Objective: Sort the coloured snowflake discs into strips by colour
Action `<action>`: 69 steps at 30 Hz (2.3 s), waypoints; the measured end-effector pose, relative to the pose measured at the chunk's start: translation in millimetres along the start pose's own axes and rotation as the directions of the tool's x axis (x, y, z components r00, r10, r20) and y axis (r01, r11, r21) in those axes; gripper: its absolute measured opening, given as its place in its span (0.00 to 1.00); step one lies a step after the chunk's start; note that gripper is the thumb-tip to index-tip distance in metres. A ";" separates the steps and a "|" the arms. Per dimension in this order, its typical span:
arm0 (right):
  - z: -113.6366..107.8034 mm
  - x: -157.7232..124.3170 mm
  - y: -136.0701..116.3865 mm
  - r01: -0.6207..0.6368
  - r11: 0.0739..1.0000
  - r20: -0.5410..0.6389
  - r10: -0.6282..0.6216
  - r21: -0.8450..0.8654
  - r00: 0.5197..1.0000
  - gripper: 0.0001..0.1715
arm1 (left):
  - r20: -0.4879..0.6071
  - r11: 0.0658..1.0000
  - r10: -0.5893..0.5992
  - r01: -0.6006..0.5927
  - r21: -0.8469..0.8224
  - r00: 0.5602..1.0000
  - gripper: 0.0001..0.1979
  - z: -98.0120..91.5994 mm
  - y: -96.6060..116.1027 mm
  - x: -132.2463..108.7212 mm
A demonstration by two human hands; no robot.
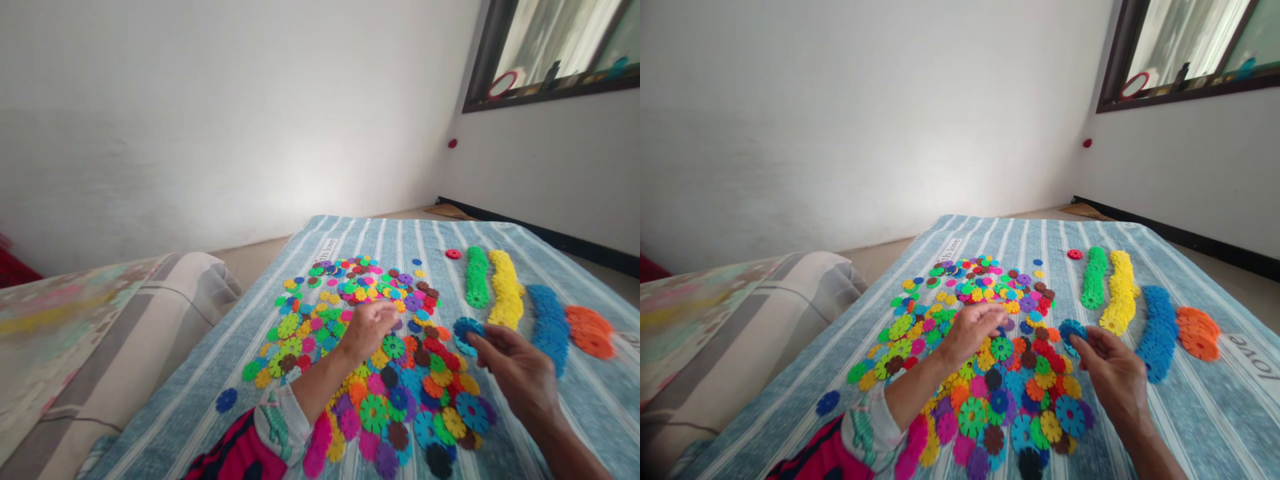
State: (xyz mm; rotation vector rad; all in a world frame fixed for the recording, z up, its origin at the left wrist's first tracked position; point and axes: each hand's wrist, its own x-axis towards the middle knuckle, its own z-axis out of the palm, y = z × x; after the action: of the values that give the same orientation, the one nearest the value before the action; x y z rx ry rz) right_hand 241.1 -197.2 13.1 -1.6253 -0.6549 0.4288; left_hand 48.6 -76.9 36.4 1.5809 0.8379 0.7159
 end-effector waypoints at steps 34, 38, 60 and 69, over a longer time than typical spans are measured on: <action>-3.3 16.6 16.4 -0.060 0.997 0.039 0.058 0.056 0.998 0.28 | 0.310 0.505 0.334 -0.447 0.738 0.890 0.18 -22.3 -33.2 16.5; -3.1 14.7 13.8 -0.046 0.999 0.057 0.046 0.004 0.997 0.26 | 0.282 0.504 0.348 -0.432 0.748 0.894 0.19 -22.3 -35.2 16.2; 37.1 84.9 1.4 0.197 0.937 0.229 -0.133 -0.287 0.964 0.23 | 0.251 0.434 0.352 -0.395 0.810 0.901 0.15 -21.9 -37.9 11.6; 59.1 171.7 -0.5 0.221 0.862 0.267 -0.104 -0.456 0.958 0.10 | 0.234 0.477 0.290 -0.352 0.805 0.928 0.17 -21.6 -39.1 9.9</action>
State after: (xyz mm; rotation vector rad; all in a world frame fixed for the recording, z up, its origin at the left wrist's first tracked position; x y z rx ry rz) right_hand 336.5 -42.8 19.4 -1.9853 -1.1425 0.3497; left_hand 31.2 -53.1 1.4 2.7023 0.8957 0.5152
